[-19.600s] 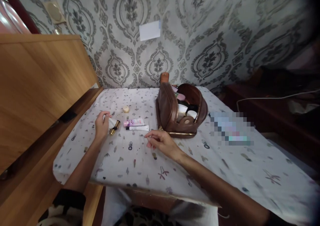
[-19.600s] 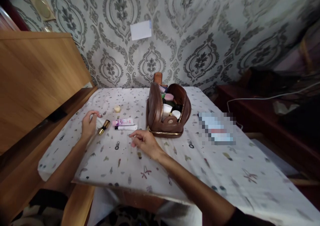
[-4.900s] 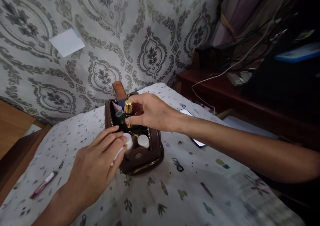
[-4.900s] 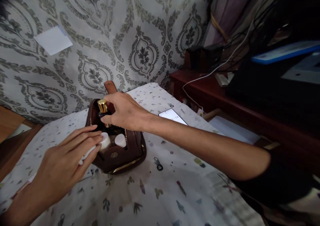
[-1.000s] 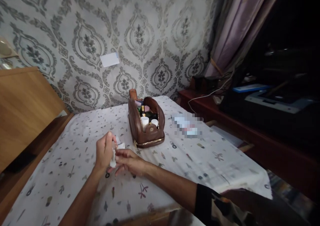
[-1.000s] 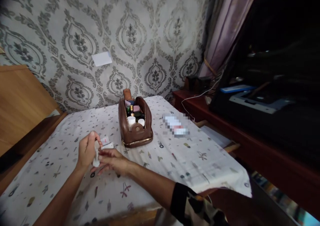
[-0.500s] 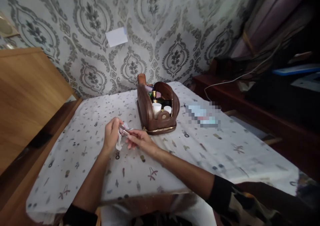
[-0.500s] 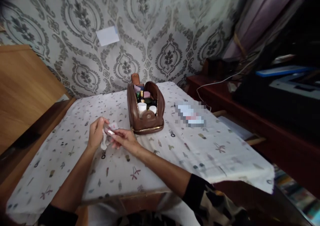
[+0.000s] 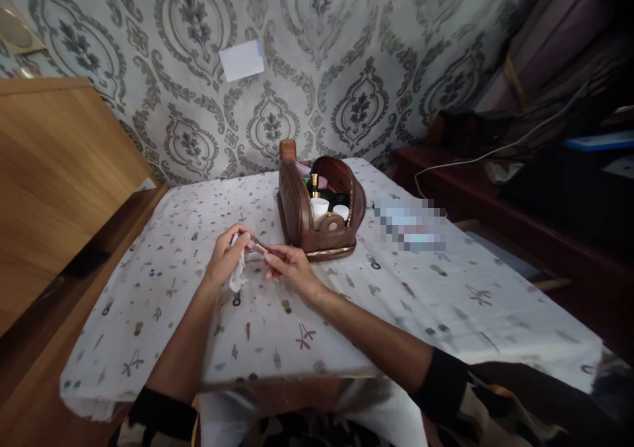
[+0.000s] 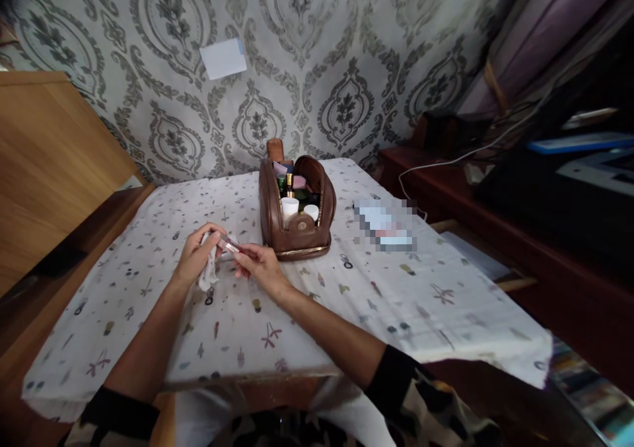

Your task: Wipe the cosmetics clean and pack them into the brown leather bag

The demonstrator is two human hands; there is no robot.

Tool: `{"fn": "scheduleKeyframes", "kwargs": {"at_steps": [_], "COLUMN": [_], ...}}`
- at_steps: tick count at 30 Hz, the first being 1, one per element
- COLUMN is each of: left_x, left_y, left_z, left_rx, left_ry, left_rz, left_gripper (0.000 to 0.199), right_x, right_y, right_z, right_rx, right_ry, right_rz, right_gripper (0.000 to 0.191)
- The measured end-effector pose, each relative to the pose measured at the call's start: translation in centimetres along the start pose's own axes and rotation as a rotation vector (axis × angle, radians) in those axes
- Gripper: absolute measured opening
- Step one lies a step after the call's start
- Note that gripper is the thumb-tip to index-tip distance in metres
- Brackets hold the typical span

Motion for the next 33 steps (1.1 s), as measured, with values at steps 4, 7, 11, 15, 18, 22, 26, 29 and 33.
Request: {"fn": "scheduleKeyframes", "kwargs": {"at_steps": [4, 7, 11, 15, 18, 22, 26, 29, 33], "left_x": [-0.2, -0.3, -0.3, -0.2, -0.6, -2.4, -3.4, -2.8, -1.2], "left_y": [0.0, 0.0, 0.1, 0.2, 0.5, 0.8, 1.2, 1.3, 1.1], "left_z": [0.4, 0.5, 0.4, 0.8, 1.4, 3.0, 3.9, 4.0, 3.3], "left_rx": [-0.031, -0.026, -0.014, -0.053, -0.102, -0.287, -0.423, -0.419, -0.319], "left_ry": [0.001, -0.002, 0.004, -0.030, -0.125, -0.306, -0.391, -0.429, -0.401], "left_rz": [0.003, -0.020, -0.029, 0.062, 0.131, 0.070, 0.026, 0.090, 0.199], "left_gripper": [0.032, 0.032, 0.031, 0.030, 0.028, 0.020, 0.023, 0.016, 0.030], "right_x": [0.4, 0.2, -0.2, -0.6, -1.5, -2.3, -1.8, -1.6, -1.9], "right_y": [0.1, 0.2, 0.4, 0.3, 0.0, -0.2, -0.1, 0.1, 0.0], "right_z": [0.2, 0.3, 0.4, 0.9, 2.2, 3.2, 2.6, 2.4, 2.9], "right_rx": [0.002, -0.009, -0.050, -0.083, -0.115, -0.130, -0.084, -0.077, -0.109], "right_ry": [0.024, 0.017, -0.027, -0.042, 0.019, 0.082, 0.057, 0.087, 0.141], "right_rz": [0.041, 0.016, -0.043, -0.073, -0.123, -0.185, -0.146, -0.133, -0.146], "right_gripper": [0.045, 0.045, 0.047, 0.050, 0.055, 0.057, 0.052, 0.054, 0.055]}}
Point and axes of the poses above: each hand's wrist, its own y-axis away from the middle knuckle, its own x-axis out of the back of the hand, z = x × y, the point moved 10 cm from there along -y, towards the middle knuckle, and after that the axes turned 15 degrees about -x, right-handed, at the moved point
